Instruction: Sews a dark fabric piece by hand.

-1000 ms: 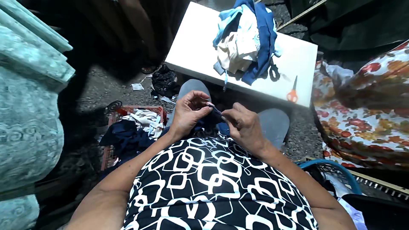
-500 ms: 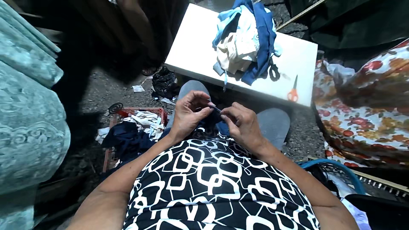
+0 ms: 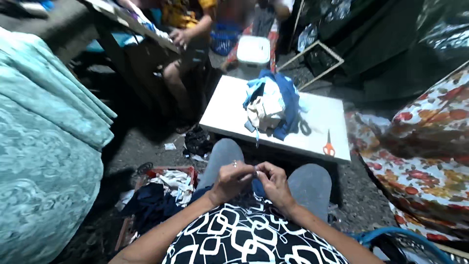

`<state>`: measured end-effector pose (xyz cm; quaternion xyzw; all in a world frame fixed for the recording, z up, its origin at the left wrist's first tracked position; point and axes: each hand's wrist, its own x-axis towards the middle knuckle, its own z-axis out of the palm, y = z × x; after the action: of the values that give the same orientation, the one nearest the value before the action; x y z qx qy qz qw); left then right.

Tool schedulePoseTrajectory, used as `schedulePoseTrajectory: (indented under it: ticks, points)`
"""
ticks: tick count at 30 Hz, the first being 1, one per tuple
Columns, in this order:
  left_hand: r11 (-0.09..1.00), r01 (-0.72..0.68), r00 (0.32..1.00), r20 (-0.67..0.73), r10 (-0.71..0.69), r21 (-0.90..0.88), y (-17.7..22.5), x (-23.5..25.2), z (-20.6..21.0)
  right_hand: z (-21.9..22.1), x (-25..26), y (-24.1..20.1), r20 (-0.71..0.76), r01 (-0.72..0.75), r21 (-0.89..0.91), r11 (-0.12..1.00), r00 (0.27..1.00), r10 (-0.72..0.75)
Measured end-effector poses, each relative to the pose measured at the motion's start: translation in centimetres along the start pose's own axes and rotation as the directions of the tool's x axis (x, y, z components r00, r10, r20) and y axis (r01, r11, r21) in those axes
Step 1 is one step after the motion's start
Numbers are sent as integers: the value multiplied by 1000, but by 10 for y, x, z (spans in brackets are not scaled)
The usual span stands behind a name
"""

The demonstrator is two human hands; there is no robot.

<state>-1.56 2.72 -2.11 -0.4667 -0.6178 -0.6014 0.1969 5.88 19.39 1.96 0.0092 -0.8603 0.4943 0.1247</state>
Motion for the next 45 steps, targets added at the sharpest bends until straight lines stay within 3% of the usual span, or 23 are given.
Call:
schedulePoseTrajectory:
  ticks: [5, 9, 12, 15, 17, 21, 26, 31, 35, 45]
  points:
    - [1000, 7, 999, -48, -7, 6, 0, 2, -1, -8, 4, -6, 2, 120, -162, 979, 993, -122]
    - [998, 57, 996, -74, -57, 4, 3, 6, -1, -10, 2, -3, 6, 159, -163, 974, 987, -160]
    - [948, 230, 964, -85, -254, -220, 14, 13, 0, -10, 4, -1, -12, 199, -123, 972, 979, -202]
    - [821, 455, 861, -67, -505, -344, 20, 14, -2, -11, 2, 1, 9, 171, -81, 982, 985, -171]
    - [751, 527, 815, -12, -579, -398, 15, 9, -4, -11, 0, 3, 12, 133, -41, 990, 991, -133]
    - [719, 557, 814, 101, -572, -416, 17, -3, -11, -12, -4, 3, 38, 121, -3, 993, 992, -121]
    - [648, 631, 758, 159, -633, -427, 31, -5, -20, -15, -5, 5, 65, 123, 43, 991, 990, -126]
    - [572, 657, 713, 156, -684, -491, 33, -1, -18, -14, -5, 6, 65, 136, 94, 986, 988, -142]
    - [430, 632, 625, 96, -775, -645, 21, 8, -4, -14, -6, 5, 42, 141, 130, 981, 988, -148]
    - [348, 721, 558, 203, -805, -599, 23, 10, -5, -14, -17, 7, 71, 136, 153, 979, 986, -148]
